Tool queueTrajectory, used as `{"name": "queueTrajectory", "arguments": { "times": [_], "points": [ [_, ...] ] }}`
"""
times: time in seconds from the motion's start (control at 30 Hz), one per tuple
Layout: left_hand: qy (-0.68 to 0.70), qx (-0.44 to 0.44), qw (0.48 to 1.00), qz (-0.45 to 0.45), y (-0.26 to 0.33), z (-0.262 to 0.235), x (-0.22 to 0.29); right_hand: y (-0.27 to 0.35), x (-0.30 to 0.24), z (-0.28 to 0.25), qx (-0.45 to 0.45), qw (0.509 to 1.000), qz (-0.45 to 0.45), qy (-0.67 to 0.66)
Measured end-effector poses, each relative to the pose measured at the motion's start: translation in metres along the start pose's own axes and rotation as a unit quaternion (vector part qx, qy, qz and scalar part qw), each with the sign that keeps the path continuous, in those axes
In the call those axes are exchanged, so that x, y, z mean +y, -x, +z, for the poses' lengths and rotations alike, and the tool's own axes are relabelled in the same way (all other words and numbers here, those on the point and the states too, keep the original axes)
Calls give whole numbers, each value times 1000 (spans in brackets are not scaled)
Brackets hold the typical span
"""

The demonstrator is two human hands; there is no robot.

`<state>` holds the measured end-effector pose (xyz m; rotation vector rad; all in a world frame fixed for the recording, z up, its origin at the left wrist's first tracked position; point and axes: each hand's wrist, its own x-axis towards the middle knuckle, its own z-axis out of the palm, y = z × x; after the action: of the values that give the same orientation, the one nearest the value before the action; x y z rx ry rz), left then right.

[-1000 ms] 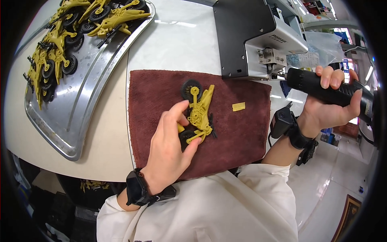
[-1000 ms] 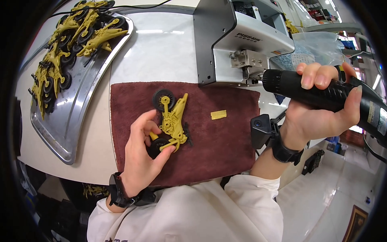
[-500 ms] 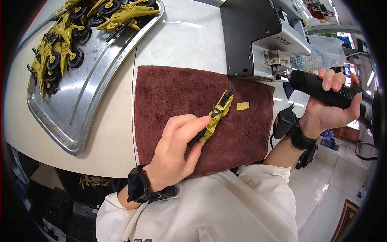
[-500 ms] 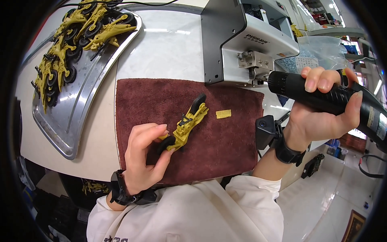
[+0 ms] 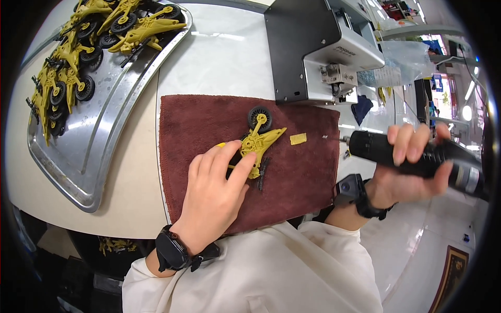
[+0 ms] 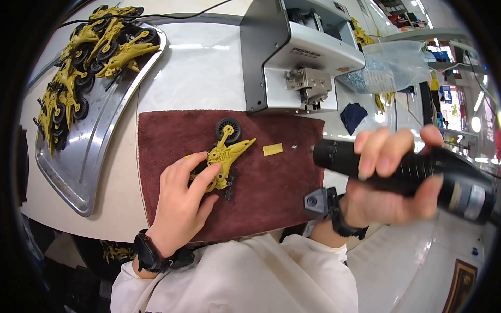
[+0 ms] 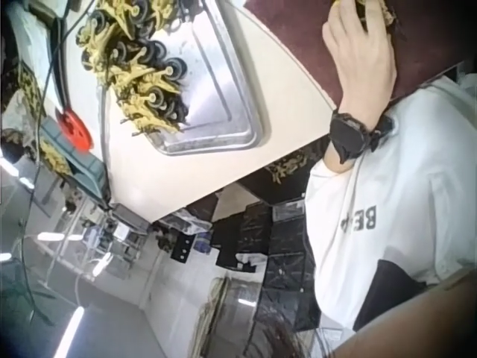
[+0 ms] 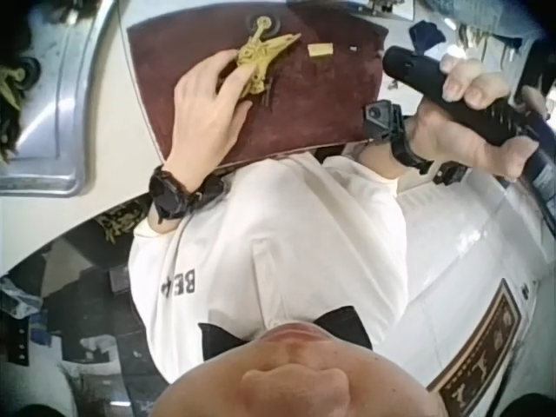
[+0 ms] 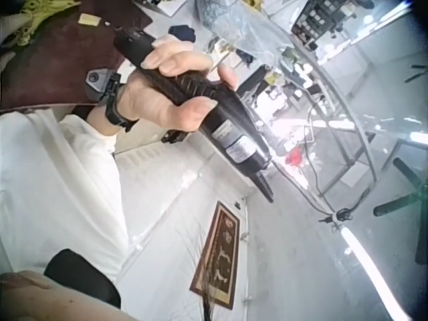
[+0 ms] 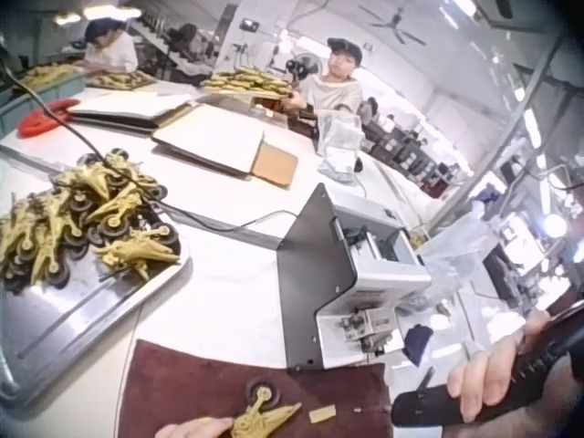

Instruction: Assembling plastic motorcycle toy components using an electric screwdriver at a workbench.

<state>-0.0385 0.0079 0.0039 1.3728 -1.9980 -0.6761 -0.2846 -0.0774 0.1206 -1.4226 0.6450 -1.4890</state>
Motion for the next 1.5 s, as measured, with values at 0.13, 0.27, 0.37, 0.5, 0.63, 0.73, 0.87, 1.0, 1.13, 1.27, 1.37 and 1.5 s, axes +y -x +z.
{"name": "queueTrajectory", "arguments": {
  "times": [0.13, 0.27, 0.37, 0.5, 0.63, 0.73, 0.87, 1.0, 1.13, 1.27, 1.37, 1.5],
  "points": [
    [42, 9, 999, 7, -5, 6, 2, 21, -1, 24, -70, 996, -21, -49],
    [123, 4, 992, -16, -6, 9, -4, 27, 12, 44, -124, 991, 2, -49],
    [137, 12, 990, -13, -6, 9, -7, 28, 22, 48, -151, 987, -6, -54],
    [133, 10, 991, -22, -8, 8, -6, 25, 28, 51, -184, 981, 12, -68],
    [126, 3, 992, -20, -11, 7, -4, 24, 31, 51, -182, 981, 19, -59],
    [133, -7, 990, -43, -8, 7, -5, 25, 38, 50, -188, 980, 33, -60],
    [132, -8, 990, -41, -10, 7, -5, 25, 45, 49, -188, 979, 39, -62],
    [132, -5, 991, -35, -11, 7, -6, 21, 46, 48, -194, 977, 54, -61],
    [125, -6, 992, -30, -14, 7, -5, 24, 43, 60, -169, 983, 70, -22],
    [99, -12, 994, -38, -12, 9, -6, 27, 53, 62, -213, 976, 33, -7],
    [88, -14, 995, -36, -12, 8, -5, 27, 54, 63, -218, 976, 25, 3],
    [54, -19, 998, -20, -15, 9, -4, 27, 56, 60, -214, 977, 19, -14]
  ]
}}
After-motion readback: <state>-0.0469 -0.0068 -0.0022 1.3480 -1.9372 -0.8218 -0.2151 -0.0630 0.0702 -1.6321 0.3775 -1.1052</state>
